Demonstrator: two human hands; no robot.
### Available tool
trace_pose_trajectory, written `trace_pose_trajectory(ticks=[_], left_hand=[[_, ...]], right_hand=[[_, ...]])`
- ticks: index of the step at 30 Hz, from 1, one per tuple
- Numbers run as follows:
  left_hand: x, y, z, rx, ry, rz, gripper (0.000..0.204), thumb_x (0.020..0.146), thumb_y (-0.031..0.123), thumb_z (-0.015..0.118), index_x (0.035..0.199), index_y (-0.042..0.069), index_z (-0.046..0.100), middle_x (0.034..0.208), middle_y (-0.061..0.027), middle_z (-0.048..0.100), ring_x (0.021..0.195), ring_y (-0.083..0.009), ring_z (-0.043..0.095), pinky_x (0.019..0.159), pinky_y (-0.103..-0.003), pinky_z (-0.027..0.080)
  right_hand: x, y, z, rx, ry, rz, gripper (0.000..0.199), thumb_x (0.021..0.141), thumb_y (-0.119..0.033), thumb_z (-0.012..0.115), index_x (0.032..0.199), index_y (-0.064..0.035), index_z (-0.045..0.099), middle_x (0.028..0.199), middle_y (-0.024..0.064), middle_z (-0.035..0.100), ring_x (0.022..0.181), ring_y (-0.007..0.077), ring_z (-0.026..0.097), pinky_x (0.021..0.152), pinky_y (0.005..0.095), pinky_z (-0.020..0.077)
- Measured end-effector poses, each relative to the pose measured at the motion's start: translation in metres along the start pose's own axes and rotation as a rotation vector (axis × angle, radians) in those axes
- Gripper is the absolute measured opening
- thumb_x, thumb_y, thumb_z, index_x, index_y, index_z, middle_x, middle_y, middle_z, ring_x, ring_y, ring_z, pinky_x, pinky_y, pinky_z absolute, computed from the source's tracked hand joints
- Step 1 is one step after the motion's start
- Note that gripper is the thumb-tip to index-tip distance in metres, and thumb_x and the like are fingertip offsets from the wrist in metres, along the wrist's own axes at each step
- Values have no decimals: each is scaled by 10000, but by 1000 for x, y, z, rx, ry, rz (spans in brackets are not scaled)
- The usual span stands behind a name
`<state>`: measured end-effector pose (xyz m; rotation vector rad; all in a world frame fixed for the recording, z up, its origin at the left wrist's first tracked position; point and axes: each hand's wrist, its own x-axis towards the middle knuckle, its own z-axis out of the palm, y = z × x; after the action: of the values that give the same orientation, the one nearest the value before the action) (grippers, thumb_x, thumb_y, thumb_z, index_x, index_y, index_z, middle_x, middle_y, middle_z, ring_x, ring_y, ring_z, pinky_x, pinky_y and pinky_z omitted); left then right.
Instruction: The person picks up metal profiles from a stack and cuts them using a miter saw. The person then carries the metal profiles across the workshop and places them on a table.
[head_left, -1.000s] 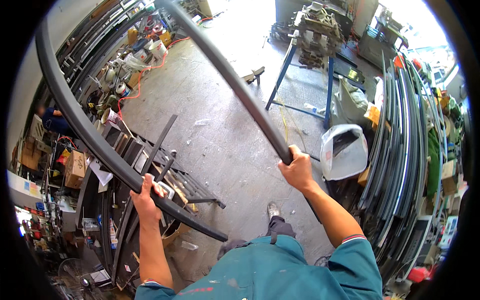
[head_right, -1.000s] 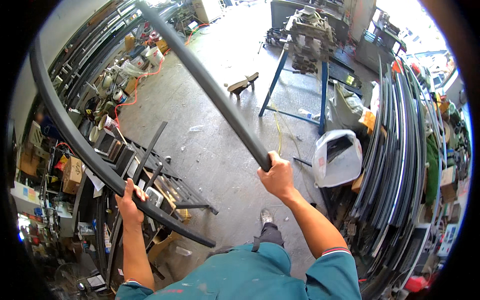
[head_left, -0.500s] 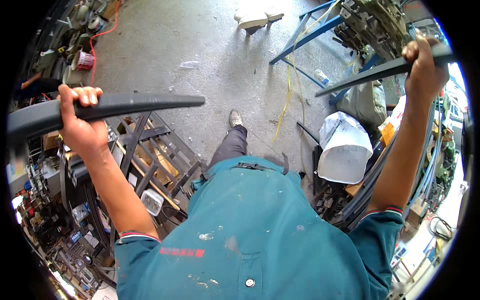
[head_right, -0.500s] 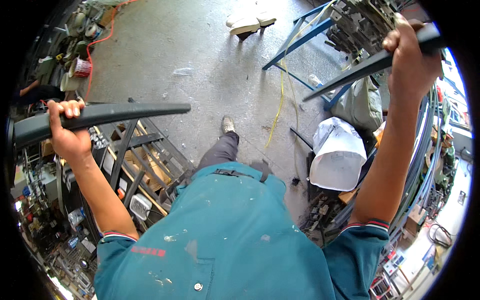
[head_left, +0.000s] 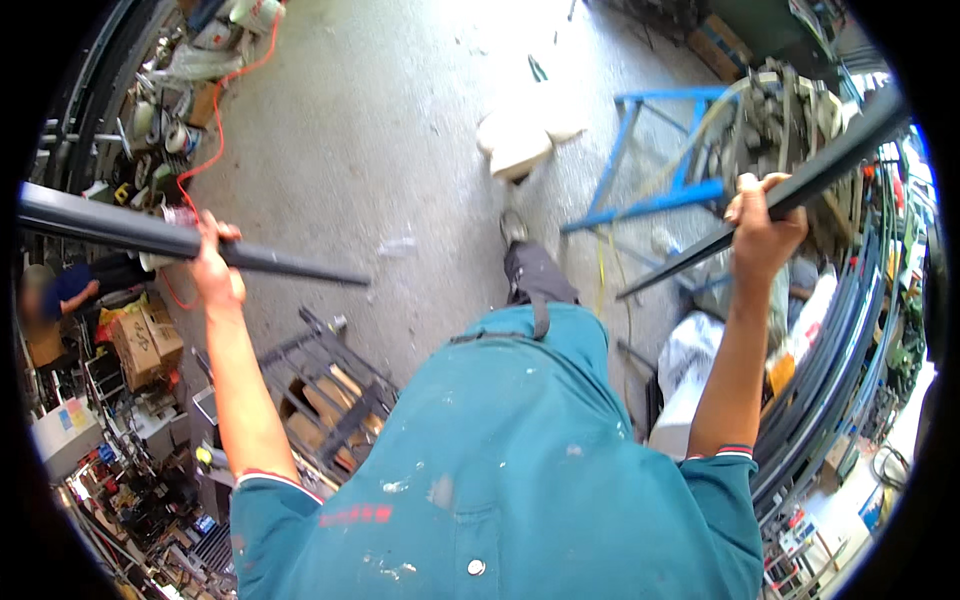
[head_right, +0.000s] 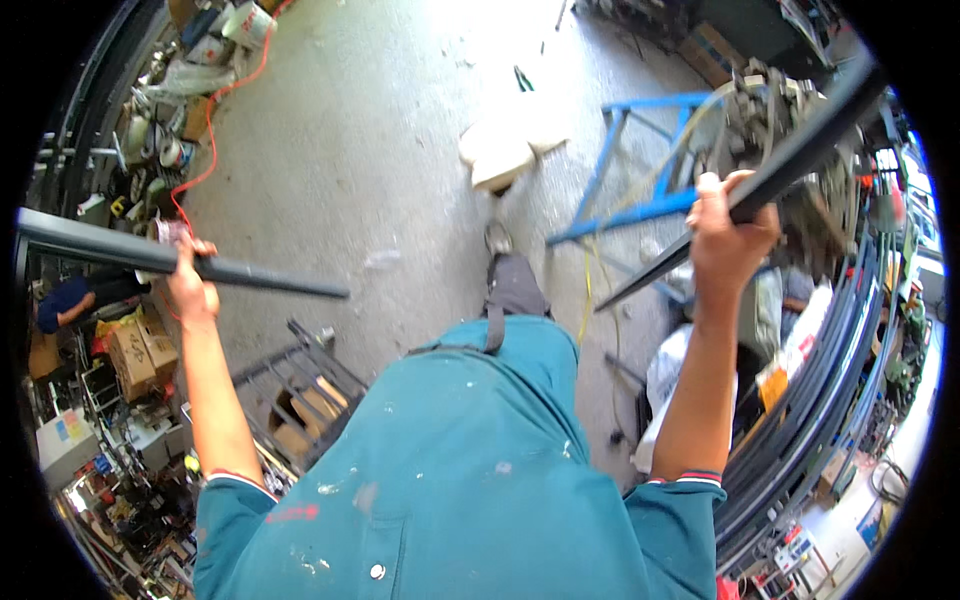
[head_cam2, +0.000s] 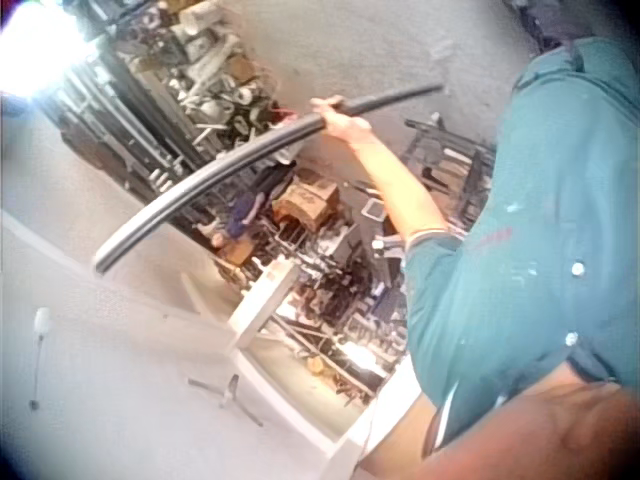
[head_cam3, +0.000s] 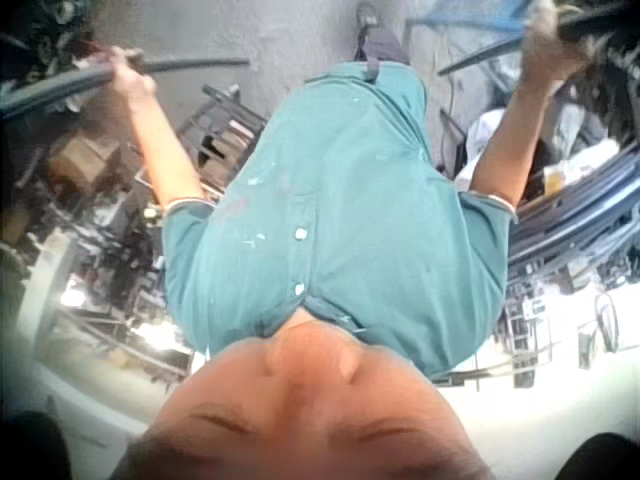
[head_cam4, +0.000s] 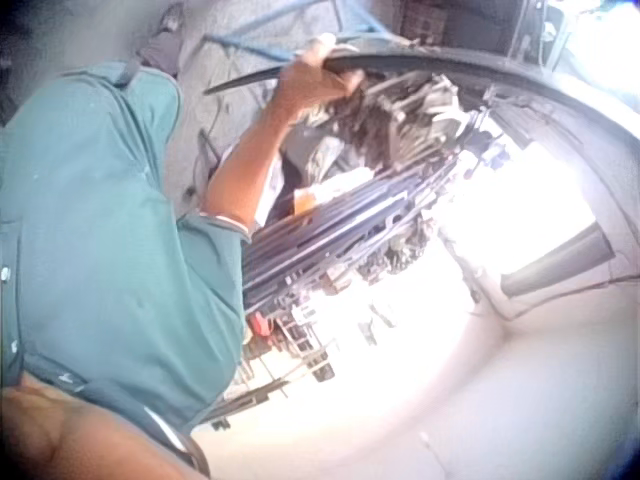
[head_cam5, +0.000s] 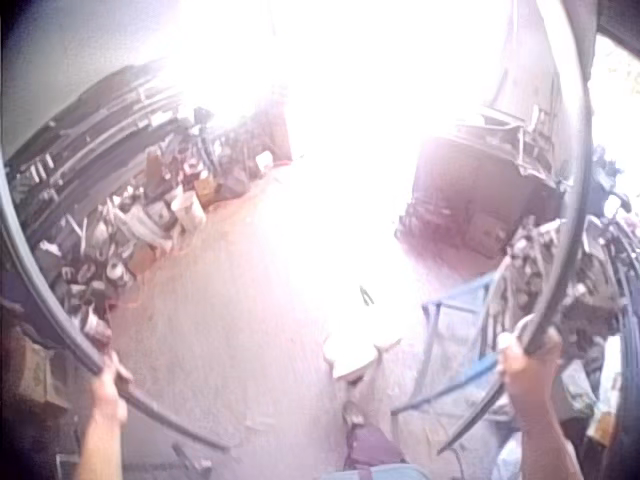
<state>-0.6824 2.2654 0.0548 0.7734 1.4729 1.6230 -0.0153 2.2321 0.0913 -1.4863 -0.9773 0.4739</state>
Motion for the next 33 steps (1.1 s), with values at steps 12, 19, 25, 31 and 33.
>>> trace_pose_trajectory(ticks=[12,19,25,31,33], left_hand=[[260,-119,-42,533,476,-350,432,966,287,782,659,118,529,581,-11,559,475,-117,477,461,-314,328],[564,-172,92,661,433,-458,345,940,200,792,846,33,505,571,-82,567,435,-179,528,395,-353,398],[816,-111,241,635,176,-588,335,947,150,773,887,11,474,598,-111,582,440,-210,542,379,-362,390],[999,-128,429,639,-8,-483,314,913,147,813,875,-10,543,668,-121,613,477,-206,580,426,-380,476],[1053,-134,467,674,-23,-458,305,905,143,820,876,-9,557,674,-112,625,474,-202,594,425,-374,493]], right_hand=[[299,48,373,-400,-220,-142,201,810,-40,737,834,-6,540,648,99,491,576,206,470,567,377,431],[345,181,446,-783,21,253,216,753,-147,772,910,-54,656,865,225,708,854,463,696,746,524,556],[245,253,530,-831,-174,779,359,646,-222,901,939,-55,777,869,160,771,891,335,766,800,466,591],[260,358,622,-718,-675,1120,606,755,-543,782,1165,-102,713,1159,170,715,1078,352,687,918,468,578],[315,379,669,-672,-890,1249,776,860,-733,685,1362,-142,665,1375,195,672,1252,395,631,1003,494,555]])
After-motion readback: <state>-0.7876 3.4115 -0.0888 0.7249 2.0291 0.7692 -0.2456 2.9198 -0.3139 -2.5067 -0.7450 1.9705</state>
